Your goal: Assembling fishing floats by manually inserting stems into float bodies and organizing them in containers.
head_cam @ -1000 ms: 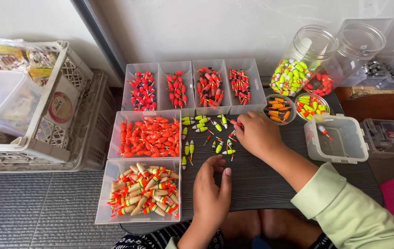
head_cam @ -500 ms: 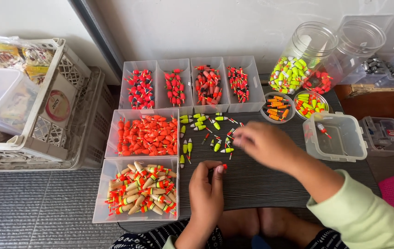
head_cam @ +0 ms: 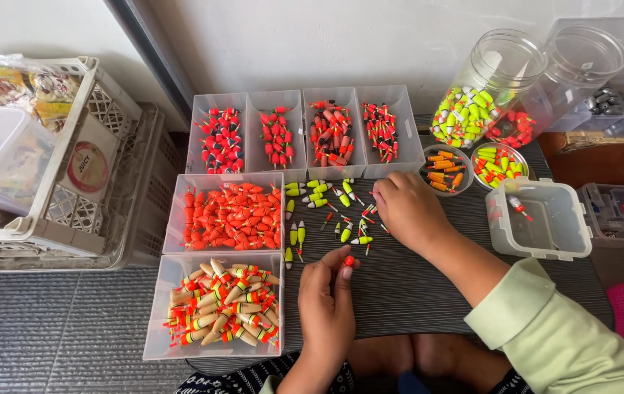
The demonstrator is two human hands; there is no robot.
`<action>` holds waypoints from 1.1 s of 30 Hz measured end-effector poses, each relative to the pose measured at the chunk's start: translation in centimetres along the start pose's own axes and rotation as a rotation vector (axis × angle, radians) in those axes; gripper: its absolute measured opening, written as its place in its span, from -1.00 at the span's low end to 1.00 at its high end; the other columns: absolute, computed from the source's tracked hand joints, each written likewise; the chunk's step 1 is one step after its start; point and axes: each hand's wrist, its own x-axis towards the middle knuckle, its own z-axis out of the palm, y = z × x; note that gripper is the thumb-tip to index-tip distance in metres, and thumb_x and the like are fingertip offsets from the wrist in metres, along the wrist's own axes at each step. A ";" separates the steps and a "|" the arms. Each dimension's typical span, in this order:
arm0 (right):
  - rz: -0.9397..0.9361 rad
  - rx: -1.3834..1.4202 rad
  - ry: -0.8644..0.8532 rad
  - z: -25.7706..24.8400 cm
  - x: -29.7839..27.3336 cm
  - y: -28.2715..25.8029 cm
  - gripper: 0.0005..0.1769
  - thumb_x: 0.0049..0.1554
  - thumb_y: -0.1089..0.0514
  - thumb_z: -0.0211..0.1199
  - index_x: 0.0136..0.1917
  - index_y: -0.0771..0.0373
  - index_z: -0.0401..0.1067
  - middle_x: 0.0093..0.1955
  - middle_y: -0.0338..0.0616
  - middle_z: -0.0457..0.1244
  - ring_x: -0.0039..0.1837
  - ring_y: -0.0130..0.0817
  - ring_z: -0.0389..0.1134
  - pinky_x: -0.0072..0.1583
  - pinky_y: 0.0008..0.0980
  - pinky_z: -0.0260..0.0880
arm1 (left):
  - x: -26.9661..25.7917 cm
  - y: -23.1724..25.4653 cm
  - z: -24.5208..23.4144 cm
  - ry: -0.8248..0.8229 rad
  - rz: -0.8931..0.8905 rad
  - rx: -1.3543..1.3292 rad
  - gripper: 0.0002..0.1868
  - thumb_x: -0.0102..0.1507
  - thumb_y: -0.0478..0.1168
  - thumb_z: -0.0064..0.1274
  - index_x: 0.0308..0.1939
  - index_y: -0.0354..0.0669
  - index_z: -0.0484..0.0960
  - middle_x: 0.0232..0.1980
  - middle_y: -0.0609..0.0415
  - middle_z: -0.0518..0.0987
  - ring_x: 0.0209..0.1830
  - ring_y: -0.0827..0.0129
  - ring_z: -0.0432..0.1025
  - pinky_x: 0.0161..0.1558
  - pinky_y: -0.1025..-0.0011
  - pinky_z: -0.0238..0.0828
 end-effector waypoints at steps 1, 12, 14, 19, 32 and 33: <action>-0.001 0.004 0.000 -0.9 -0.1 -0.5 -0.94 0.20 0.20 0.23 -0.14 0.19 0.43 -0.21 -0.17 0.23 -0.15 -0.08 0.28 -0.07 -0.13 0.35 | 0.0 0.0 0.0 0.001 -0.002 0.003 -0.71 0.35 -0.22 -0.08 0.11 -0.11 0.62 -0.12 0.09 0.71 -0.05 0.40 0.51 0.00 0.43 0.47; -0.019 0.935 -0.017 -7.7 -1.0 -6.3 -0.88 0.22 0.23 0.19 0.04 0.22 0.47 -0.06 -0.20 0.41 -0.01 -0.41 0.46 0.11 -0.44 0.47 | -0.1 0.2 0.2 -0.008 -0.142 -0.133 -0.79 0.30 -0.29 -0.02 0.03 -0.13 0.48 -0.02 0.06 0.73 0.00 0.37 0.64 0.03 0.45 0.52; 0.004 1.043 -0.058 -7.5 -1.3 -6.8 -0.90 0.21 0.23 0.20 0.01 0.23 0.48 -0.04 -0.16 0.41 0.03 -0.36 0.47 0.13 -0.43 0.50 | -0.3 -0.4 0.3 -0.001 -0.162 -0.098 -0.81 0.29 -0.28 0.01 0.00 -0.12 0.51 -0.06 0.09 0.71 -0.05 0.39 0.62 -0.02 0.46 0.53; 0.085 1.224 -0.111 -6.4 -2.0 -6.6 -0.93 0.18 0.27 0.24 -0.05 0.26 0.51 -0.06 -0.10 0.38 0.03 -0.33 0.44 0.12 -0.46 0.49 | -0.4 -0.9 0.5 0.014 -0.181 -0.046 -0.84 0.29 -0.25 0.05 -0.05 -0.11 0.53 -0.11 0.12 0.70 -0.10 0.40 0.62 -0.08 0.46 0.54; 0.135 1.076 -0.281 -7.2 -1.4 -6.7 -0.92 0.20 0.19 0.22 -0.08 0.20 0.51 -0.12 -0.23 0.37 -0.05 -0.43 0.41 0.05 -0.48 0.45 | -0.4 -0.3 0.4 0.010 -0.171 -0.021 -0.89 0.27 -0.28 0.08 -0.12 -0.11 0.58 -0.15 0.16 0.71 -0.14 0.41 0.61 -0.12 0.47 0.53; 0.146 1.057 -0.304 -7.3 -1.4 -6.8 -0.93 0.20 0.20 0.22 -0.08 0.19 0.50 -0.13 -0.25 0.37 -0.06 -0.44 0.42 0.06 -0.49 0.46 | -0.4 -0.2 0.4 0.013 -0.182 -0.022 -0.90 0.26 -0.28 0.09 -0.14 -0.11 0.60 -0.17 0.15 0.72 -0.14 0.42 0.61 -0.12 0.48 0.54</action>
